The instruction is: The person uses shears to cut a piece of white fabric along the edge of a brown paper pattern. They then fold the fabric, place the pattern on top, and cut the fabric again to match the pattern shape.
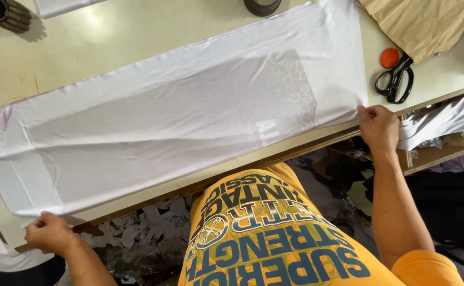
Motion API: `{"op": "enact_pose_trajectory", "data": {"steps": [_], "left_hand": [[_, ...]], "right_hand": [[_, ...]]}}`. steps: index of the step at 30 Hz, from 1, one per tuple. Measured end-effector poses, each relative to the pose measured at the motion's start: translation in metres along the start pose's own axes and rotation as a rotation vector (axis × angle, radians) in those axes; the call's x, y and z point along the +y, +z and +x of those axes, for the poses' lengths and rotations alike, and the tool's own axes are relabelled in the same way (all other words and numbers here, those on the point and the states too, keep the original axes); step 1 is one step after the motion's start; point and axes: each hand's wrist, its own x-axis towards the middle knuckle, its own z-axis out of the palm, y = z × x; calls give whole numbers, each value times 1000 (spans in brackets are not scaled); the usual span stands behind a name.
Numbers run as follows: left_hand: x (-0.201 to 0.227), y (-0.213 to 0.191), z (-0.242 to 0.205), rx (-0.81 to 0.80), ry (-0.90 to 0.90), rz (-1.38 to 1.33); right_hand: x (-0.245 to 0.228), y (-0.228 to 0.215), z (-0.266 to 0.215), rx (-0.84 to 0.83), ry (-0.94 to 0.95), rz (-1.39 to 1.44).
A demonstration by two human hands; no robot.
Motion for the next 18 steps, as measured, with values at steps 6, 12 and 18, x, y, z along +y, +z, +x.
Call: {"op": "enact_pose_trajectory", "data": {"steps": [6,12,18], "left_hand": [[3,4,14,-50,-49,-165],[94,-63,23,-158,-452,-458],[72,-7,131,-308,-489,-608]], "right_hand": [[-39,-10,-8,-7,-33,38],[-79,-69,-19,-71,238,320],[-95,-67,40,-158,138,469]]}}
